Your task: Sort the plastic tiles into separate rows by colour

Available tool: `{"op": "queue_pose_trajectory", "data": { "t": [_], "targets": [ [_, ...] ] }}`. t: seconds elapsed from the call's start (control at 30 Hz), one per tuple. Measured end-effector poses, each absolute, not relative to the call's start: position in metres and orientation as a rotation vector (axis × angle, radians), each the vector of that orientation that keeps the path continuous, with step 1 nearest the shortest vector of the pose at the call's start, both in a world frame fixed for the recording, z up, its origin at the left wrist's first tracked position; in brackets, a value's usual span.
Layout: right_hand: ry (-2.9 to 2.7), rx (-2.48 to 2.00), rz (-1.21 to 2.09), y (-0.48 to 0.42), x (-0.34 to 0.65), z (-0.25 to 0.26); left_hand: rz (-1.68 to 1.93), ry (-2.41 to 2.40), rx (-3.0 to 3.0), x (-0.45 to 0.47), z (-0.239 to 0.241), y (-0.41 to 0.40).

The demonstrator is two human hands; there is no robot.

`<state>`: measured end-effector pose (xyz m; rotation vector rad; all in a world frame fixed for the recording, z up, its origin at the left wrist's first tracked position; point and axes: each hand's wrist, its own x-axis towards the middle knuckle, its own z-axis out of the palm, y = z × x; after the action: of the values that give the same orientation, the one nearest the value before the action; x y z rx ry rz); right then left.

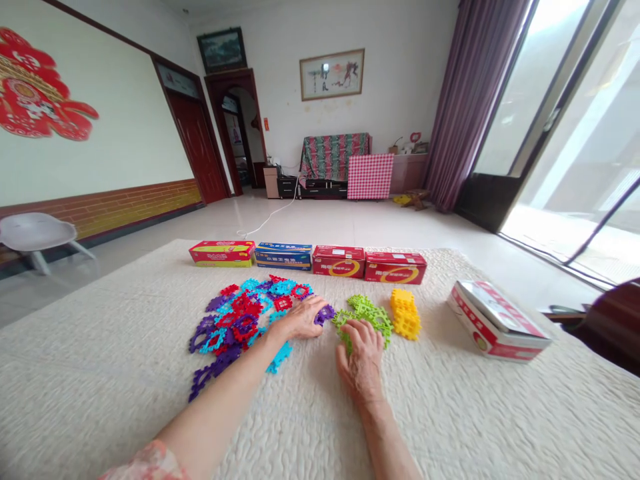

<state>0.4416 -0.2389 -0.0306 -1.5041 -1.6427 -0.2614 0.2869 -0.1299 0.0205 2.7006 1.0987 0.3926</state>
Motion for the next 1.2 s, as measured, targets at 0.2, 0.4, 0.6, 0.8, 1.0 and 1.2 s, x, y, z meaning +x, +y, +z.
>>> {"op": "queue_pose_trajectory", "data": {
  "t": [0.2, 0.4, 0.6, 0.8, 1.0, 1.2],
  "targets": [
    [-1.737, -1.603, -0.231, -0.242, 0.438, -0.027, 0.192, 1.014, 2.733, 0.298, 0.015, -0.112],
    [-1.751, -1.593, -0.240, -0.241, 0.437, -0.025, 0.284, 1.051, 2.756, 0.287, 0.006, -0.114],
    [-1.776, -1.585, -0.287, -0.240, 0.440, -0.030, 0.365, 1.127, 2.796, 0.272, 0.003, -0.118],
    [-1.784, -1.582, -0.329, -0.237, 0.442, -0.032, 0.307, 1.253, 2.758, 0.246, 0.008, -0.122],
    [-1.789, -1.583, -0.334, -0.237, 0.441, -0.032, 0.289, 1.645, 2.619, 0.230, 0.023, -0.124],
    [-1.786, -1.571, -0.357, -0.236, 0.443, -0.033, 0.401, 1.687, 2.594, 0.262, 0.033, -0.106]
  ]
}}
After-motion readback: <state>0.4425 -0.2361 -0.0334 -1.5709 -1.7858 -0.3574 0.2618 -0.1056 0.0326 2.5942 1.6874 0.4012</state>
